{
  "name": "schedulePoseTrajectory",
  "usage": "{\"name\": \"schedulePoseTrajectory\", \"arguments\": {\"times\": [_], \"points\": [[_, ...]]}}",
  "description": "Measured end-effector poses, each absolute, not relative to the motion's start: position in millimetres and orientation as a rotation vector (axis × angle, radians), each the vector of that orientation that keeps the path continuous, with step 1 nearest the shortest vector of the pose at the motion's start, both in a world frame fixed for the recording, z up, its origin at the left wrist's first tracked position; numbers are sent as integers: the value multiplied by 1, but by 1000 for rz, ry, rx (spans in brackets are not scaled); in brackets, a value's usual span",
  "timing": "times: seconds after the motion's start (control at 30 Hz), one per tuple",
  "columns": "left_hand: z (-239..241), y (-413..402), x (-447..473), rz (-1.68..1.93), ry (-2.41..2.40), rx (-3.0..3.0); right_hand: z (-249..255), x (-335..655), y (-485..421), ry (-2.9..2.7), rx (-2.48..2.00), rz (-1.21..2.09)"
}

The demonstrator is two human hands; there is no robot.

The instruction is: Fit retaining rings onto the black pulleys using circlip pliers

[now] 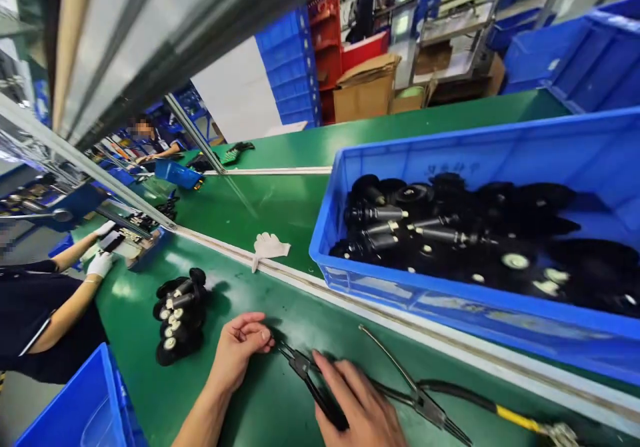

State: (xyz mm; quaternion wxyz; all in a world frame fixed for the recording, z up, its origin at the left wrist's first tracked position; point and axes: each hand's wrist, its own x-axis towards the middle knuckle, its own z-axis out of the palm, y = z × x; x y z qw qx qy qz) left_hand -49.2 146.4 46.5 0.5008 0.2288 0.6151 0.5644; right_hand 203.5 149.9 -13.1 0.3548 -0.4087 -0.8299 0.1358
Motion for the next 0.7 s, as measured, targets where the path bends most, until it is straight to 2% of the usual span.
{"name": "schedulePoseTrajectory", "arguments": {"times": [0.2,0.7], "points": [[57,140,-49,1188,1499,406,4,202,149,-2183,-1047,307],[66,135,-46,1158,1497,467,4,208,146,-2260,-972,357]]}}
